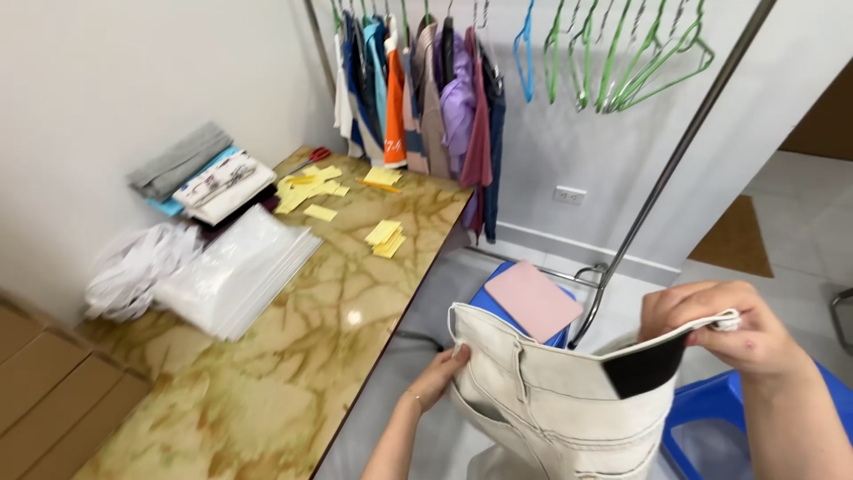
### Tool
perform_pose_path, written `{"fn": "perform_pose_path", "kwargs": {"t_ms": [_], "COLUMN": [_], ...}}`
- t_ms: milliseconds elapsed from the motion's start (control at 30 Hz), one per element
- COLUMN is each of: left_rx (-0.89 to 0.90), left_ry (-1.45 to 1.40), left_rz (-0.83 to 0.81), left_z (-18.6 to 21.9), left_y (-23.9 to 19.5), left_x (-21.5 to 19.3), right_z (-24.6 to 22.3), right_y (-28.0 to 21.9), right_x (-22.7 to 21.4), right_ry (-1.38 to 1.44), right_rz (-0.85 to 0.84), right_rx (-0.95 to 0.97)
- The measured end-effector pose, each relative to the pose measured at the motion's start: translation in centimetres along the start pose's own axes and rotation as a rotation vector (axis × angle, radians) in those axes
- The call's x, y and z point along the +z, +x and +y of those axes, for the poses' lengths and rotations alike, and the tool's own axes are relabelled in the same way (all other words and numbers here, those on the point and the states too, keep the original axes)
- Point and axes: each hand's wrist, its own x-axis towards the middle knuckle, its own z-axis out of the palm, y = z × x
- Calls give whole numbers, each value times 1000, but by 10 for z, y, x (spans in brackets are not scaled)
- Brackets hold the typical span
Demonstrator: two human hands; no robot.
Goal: The person picks up various folded garments from a table, unfolds them, places them onto hangers, and hangs them on a metal clothing rack. The items handled include white pants, a patterned top, a grey top, a light blue top, a white top, and a light purple top.
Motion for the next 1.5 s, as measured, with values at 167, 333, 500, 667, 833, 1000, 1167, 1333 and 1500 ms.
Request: {"fn": "perform_pose_path", "kwargs": {"t_ms": [167,333,500,667,833,1000,1167,1333,1500], "left_rx": [274,616,983,1093,926,574,496,76,121], "left_ry": [127,287,885,975,995,875,947,803,649], "left_rz": [254,511,794,662,756,811,844,900,1005], "left_z": [31,91,152,231,259,285,287,280,253], "left_y": [6,-10,-21,18,75,104,127,140,148], "left_x": [-23,-23,5,56,73,82,63,55,34], "right_z": [33,100,183,221,278,377,547,608,580], "right_y": [-52,-141,-156,-53,89,251,354,384,385], "right_x": [-69,-173,-234,-259,-314,-347,-416,-432,-414], "right_ry": [16,-25,118,-8,-233,-780,-1076,-985,-866], "right_rz": [225,460,836,295,124,372,610,748,887], "right_rx": [-7,335,996,1303,1117,595,453,887,555]}}
